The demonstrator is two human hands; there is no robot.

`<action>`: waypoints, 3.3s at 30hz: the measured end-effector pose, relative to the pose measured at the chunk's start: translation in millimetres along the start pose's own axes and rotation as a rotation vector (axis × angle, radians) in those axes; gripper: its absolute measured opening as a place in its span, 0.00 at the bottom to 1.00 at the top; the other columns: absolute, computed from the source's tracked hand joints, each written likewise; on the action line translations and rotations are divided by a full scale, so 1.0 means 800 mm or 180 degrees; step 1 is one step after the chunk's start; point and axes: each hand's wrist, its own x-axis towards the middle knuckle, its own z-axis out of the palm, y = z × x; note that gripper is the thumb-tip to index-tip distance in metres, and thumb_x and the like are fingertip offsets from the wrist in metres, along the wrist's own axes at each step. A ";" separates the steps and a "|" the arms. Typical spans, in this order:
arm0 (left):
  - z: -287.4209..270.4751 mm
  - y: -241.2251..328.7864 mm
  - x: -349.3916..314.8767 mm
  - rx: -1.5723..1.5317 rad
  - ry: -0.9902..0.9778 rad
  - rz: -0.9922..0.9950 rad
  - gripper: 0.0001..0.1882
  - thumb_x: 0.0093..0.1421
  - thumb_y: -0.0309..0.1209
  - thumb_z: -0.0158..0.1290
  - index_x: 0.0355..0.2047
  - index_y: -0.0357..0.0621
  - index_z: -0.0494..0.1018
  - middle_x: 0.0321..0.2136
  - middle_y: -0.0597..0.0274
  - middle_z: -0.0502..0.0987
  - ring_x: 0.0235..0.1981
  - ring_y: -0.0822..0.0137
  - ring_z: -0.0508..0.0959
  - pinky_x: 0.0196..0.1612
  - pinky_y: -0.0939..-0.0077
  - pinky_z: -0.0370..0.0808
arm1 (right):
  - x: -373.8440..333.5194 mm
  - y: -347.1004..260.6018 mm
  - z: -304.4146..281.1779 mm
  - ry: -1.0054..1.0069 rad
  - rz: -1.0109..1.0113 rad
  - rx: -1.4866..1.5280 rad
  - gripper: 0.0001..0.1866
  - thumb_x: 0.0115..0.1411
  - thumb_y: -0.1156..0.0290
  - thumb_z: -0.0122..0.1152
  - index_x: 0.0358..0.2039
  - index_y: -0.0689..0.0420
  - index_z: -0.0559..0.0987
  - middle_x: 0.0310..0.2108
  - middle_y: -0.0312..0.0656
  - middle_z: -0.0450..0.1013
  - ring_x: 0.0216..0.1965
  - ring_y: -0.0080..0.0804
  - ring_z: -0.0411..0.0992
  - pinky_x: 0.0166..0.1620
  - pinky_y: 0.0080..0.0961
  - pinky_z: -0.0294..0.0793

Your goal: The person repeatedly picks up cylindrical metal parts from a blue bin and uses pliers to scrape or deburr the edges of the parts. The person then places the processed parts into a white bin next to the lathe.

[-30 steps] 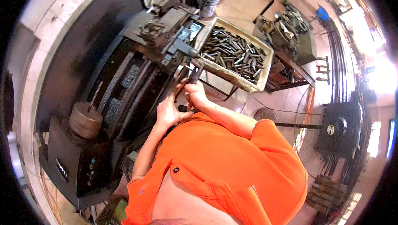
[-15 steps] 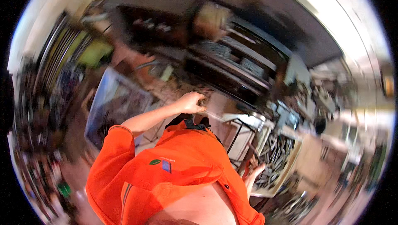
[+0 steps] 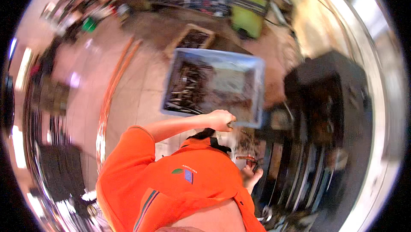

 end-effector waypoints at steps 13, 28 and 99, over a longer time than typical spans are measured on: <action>-0.065 -0.167 -0.169 -0.0593 0.1319 -0.1388 0.18 0.43 0.38 0.51 0.31 0.37 0.71 0.24 0.46 0.75 0.30 0.48 0.75 0.34 0.56 0.71 | 0.170 0.058 0.112 0.0627 0.1017 -0.1911 0.30 0.52 0.47 0.50 0.49 0.55 0.67 0.39 0.30 0.68 0.21 0.20 0.51 0.26 0.15 0.52; -0.104 -0.182 -0.112 -0.0221 0.0607 -0.1168 0.21 0.40 0.38 0.54 0.34 0.37 0.73 0.31 0.47 0.76 0.36 0.50 0.75 0.40 0.59 0.71 | 0.174 0.067 0.122 0.0408 0.1050 -0.1905 0.28 0.52 0.47 0.50 0.46 0.56 0.67 0.37 0.31 0.68 0.23 0.21 0.55 0.29 0.15 0.56; -0.122 -0.290 0.111 -0.0530 0.0424 -0.0781 0.12 0.49 0.29 0.55 0.31 0.32 0.71 0.21 0.54 0.76 0.21 0.61 0.78 0.23 0.73 0.74 | -0.065 0.105 0.034 0.1683 -0.1362 0.0436 0.17 0.56 0.62 0.37 0.34 0.62 0.69 0.19 0.33 0.62 0.12 0.14 0.48 0.16 0.12 0.48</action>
